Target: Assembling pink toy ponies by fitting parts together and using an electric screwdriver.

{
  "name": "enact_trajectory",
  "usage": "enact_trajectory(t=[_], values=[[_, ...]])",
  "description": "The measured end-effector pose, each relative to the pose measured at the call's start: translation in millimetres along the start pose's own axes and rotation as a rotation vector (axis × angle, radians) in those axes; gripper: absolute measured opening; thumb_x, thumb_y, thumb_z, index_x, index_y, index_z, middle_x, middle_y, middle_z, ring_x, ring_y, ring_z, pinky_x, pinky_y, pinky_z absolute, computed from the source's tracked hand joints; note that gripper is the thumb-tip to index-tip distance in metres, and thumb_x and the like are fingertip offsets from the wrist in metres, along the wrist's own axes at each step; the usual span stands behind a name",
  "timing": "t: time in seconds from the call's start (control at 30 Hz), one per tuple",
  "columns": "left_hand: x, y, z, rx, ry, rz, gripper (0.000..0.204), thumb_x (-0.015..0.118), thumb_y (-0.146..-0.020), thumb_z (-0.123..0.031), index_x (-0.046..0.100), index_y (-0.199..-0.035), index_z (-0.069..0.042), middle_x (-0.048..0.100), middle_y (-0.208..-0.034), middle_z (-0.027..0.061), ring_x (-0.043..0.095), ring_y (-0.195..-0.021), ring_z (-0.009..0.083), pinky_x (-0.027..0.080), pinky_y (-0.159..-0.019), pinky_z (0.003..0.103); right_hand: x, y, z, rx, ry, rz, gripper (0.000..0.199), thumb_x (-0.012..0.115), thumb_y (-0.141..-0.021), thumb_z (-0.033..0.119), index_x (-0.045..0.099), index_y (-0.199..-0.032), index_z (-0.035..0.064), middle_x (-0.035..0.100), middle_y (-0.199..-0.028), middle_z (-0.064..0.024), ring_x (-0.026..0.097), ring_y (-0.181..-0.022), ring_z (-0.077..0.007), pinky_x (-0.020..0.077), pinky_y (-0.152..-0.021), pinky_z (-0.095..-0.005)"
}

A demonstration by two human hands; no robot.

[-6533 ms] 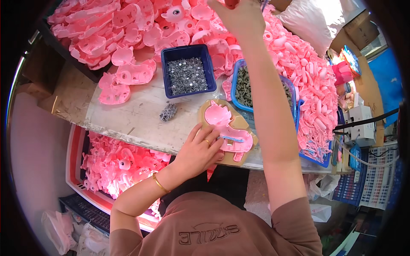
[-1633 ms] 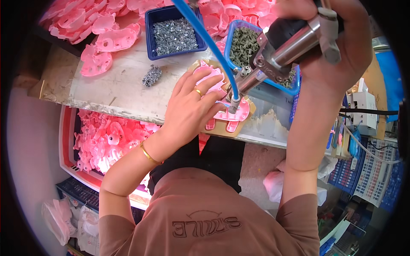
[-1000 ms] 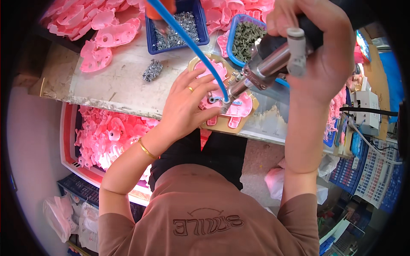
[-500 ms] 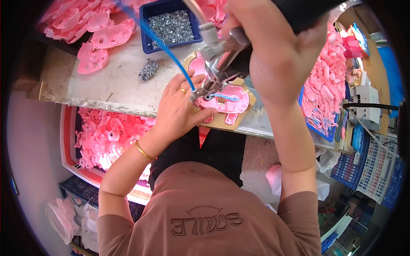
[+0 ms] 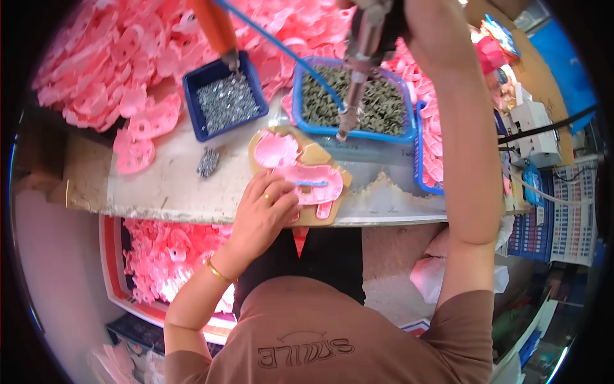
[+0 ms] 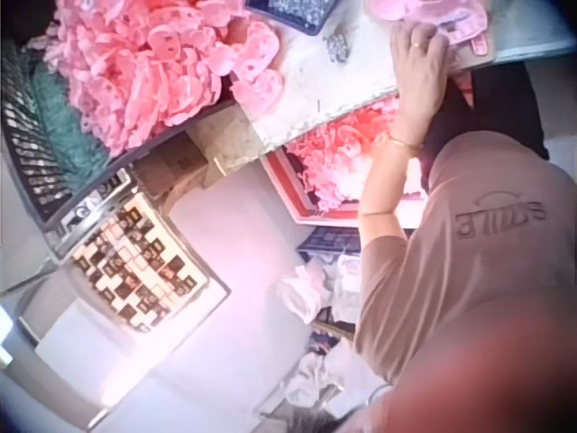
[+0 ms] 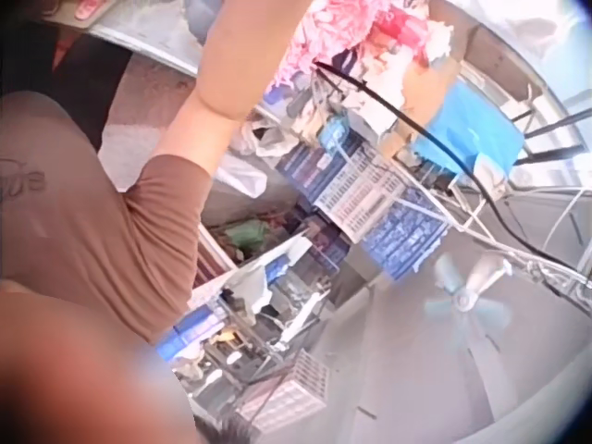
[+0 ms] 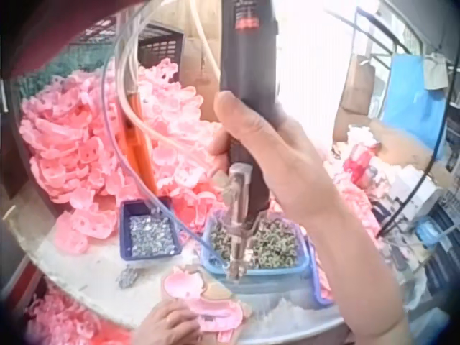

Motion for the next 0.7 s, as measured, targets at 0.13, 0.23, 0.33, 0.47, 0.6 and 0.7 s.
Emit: enact_trajectory(t=[0.13,0.23,0.33,0.47,0.6,0.7], values=[[-32.5,-7.3,-4.0,-0.039,0.212,0.025,0.019,0.078,-0.075,-0.012,0.067,-0.089,-0.006,0.064,-0.1,0.0071,0.059,-0.1,0.0305,0.047,-0.095,0.043,-19.3,-5.3,-5.9,-0.011,-0.111,0.113,0.053,0.054,-0.098,0.053,0.058,-0.118,0.0034,0.066,-0.092,-0.0069,0.064,-0.08,-0.0125,0.0518,-0.068,-0.0264],[-71.6,-2.1,-3.8,-0.144,0.459,0.147,0.017,0.081,-0.073,-0.011,0.071,-0.086,-0.006,0.066,-0.093,0.0069,0.06,-0.094,0.0265,0.048,-0.086,0.041,-43.8,-12.7,-23.6,-0.031,-0.227,0.174,0.056,0.047,-0.101,0.053,0.057,-0.127,0.0032,0.067,-0.101,-0.007,0.064,-0.094,-0.0127,0.0517,-0.08,-0.0303],[-111.5,19.6,3.8,-0.247,0.638,0.264,0.015,0.082,-0.072,-0.013,0.074,-0.082,-0.007,0.066,-0.085,0.0056,0.061,-0.086,0.0238,0.047,-0.08,0.04,-107.0,-18.8,-98.4,0.06,0.147,-0.227,0.028,0.065,-0.092,0.027,0.066,-0.088,-0.0006,0.065,-0.074,-0.0056,0.061,-0.068,-0.0127,0.0507,-0.064,-0.0294],[-171.2,71.6,8.7,-0.501,0.43,0.465,0.013,0.08,-0.072,-0.016,0.074,-0.08,-0.007,0.068,-0.084,0.0049,0.06,-0.081,0.0239,0.046,-0.076,0.037,-135.4,9.0,-184.0,0.299,0.868,-0.002,0.027,0.069,-0.088,0.028,0.07,-0.101,0.003,0.07,-0.088,-0.0079,0.067,-0.083,-0.0157,0.0533,-0.08,-0.0321],[-207.0,184.1,39.4,-1.13,-0.047,0.647,0.034,0.078,-0.07,-0.013,0.07,-0.101,0.0,0.07,-0.093,0.0126,0.062,-0.096,0.0312,0.047,-0.085,0.037,-129.3,23.7,-212.9,0.271,1.044,-0.003,0.024,0.069,-0.083,0.022,0.071,-0.1,0.0053,0.069,-0.093,-0.0129,0.068,-0.087,-0.0241,0.0535,-0.082,-0.0378],[-210.9,245.6,50.2,-0.999,-0.408,0.371,0.052,0.079,-0.074,-0.022,0.064,-0.12,-0.001,0.064,-0.12,0.0186,0.057,-0.114,0.0367,0.044,-0.097,0.042,-142.0,25.7,-208.2,0.298,1.227,-0.197,0.021,0.071,-0.079,0.024,0.073,-0.095,0.0113,0.07,-0.104,-0.0124,0.066,-0.101,-0.0297,0.0533,-0.087,-0.0438]])
Point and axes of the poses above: each hand's wrist, its own y-axis away from the middle knuckle, its own x-axis out of the palm, z = x × y, the point moved 6 cm from there along -y, towards the middle knuckle
